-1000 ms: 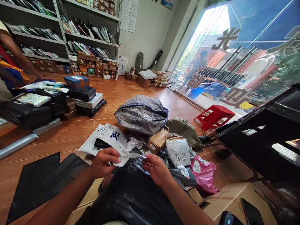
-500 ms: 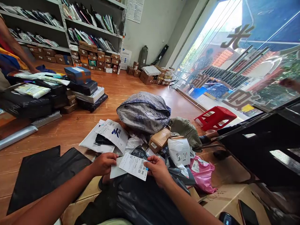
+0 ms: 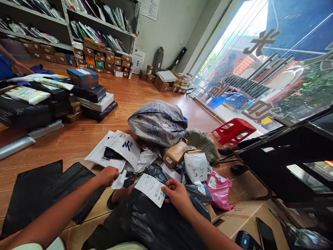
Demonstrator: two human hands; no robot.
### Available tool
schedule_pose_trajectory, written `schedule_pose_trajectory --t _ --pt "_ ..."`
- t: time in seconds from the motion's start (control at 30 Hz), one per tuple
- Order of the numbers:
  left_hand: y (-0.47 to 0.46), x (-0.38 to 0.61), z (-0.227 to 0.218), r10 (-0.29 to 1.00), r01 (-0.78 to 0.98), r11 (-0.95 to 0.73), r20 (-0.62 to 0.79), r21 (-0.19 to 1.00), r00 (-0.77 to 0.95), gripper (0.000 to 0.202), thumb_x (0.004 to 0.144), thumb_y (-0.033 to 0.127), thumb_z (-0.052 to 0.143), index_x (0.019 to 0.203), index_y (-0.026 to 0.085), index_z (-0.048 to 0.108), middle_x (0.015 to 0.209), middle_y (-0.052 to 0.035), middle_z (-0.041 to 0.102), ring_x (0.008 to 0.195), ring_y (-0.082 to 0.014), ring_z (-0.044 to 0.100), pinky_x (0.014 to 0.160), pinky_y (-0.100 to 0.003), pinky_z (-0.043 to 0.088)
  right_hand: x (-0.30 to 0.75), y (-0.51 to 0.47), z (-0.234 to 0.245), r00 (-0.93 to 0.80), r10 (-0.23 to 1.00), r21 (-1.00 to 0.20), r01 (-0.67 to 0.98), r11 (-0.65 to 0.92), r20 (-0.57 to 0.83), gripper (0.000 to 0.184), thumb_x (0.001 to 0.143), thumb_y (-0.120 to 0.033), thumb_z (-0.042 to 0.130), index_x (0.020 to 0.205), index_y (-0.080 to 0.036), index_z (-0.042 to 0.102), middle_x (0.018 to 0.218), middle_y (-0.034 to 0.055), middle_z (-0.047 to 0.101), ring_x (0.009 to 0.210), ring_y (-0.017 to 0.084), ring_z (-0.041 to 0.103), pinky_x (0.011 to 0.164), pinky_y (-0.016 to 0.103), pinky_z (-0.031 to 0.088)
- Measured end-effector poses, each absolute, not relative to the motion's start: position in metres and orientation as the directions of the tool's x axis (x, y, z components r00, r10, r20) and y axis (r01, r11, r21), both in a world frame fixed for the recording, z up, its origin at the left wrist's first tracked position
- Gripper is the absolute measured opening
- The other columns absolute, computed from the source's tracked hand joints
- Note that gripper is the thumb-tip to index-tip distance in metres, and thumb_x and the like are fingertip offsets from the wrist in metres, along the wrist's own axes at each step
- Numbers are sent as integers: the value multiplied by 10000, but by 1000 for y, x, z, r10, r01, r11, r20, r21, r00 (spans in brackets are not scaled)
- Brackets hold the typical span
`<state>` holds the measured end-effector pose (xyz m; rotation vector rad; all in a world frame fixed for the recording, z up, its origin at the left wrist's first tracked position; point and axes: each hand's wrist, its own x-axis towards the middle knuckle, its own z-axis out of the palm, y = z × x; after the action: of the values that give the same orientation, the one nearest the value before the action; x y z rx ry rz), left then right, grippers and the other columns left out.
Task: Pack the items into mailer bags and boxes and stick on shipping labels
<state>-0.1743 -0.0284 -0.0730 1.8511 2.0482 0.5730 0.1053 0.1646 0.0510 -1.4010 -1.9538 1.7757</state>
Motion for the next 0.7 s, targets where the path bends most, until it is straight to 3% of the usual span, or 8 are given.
schedule_pose_trajectory --t 0.07,0.13,0.17,0.23,0.33,0.43,0.57,0.7 --pt "-29 -180 -65 983 857 163 -5 488 -185 216 622 67 521 744 183 658 758 -82 689 763 -246 640 716 -317 458 110 166 54 -619 738 -800 571 186 -270 182 700 -304 649 794 -195 537 680 3 608 564 185 595 508 364 539" --pt "-23 -179 -50 973 845 202 -4 495 -231 435 661 53 466 1023 195 663 976 -88 716 906 -243 644 781 -310 454 115 162 58 -726 687 -641 515 569 26 160 774 -298 605 882 -180 609 863 82 659 764 249 641 711 458 553" --pt "-17 -175 -41 967 818 215 2 533 -255 530 674 51 449 1146 214 626 1088 -75 703 979 -232 634 821 -301 447 116 157 60 -784 601 -528 450 721 153 184 813 -295 578 944 -179 635 974 113 667 904 279 636 825 488 525" --pt "0 -161 -22 946 720 240 11 651 -325 583 699 63 434 1230 244 591 1177 -39 683 1035 -208 622 860 -276 436 115 143 60 -898 365 -322 280 905 245 301 875 -321 531 1131 -195 628 1219 136 621 1180 318 531 1000 525 423" --pt "32 -127 -2 902 570 273 -1 775 -431 398 761 113 408 1017 205 698 942 -28 743 869 -192 657 784 -257 460 113 122 50 -993 79 -192 61 979 85 649 881 -473 525 1442 -186 372 1514 129 356 1402 335 276 1130 559 253" --pt "58 -89 -1 876 541 282 18 792 -482 373 800 137 388 1002 190 697 955 -37 741 890 -185 656 812 -260 467 116 112 34 -998 27 -194 37 980 -56 873 871 -585 476 1523 -144 97 1582 141 118 1452 335 115 1161 561 168" --pt "66 -59 -18 846 508 285 36 813 -533 428 809 130 397 1161 184 635 1205 -52 677 1120 -181 598 993 -280 403 130 116 25 -990 63 -244 93 965 -129 845 892 -612 417 1525 -200 38 1581 129 -2 1453 351 51 1159 581 139" --pt "60 -58 -36 866 497 283 4 820 -499 401 864 232 421 1216 206 611 1198 -49 686 1098 -203 627 960 -307 447 147 121 30 -977 76 -325 138 936 -197 833 879 -613 454 1521 -260 57 1577 97 -21 1450 350 50 1168 568 137"
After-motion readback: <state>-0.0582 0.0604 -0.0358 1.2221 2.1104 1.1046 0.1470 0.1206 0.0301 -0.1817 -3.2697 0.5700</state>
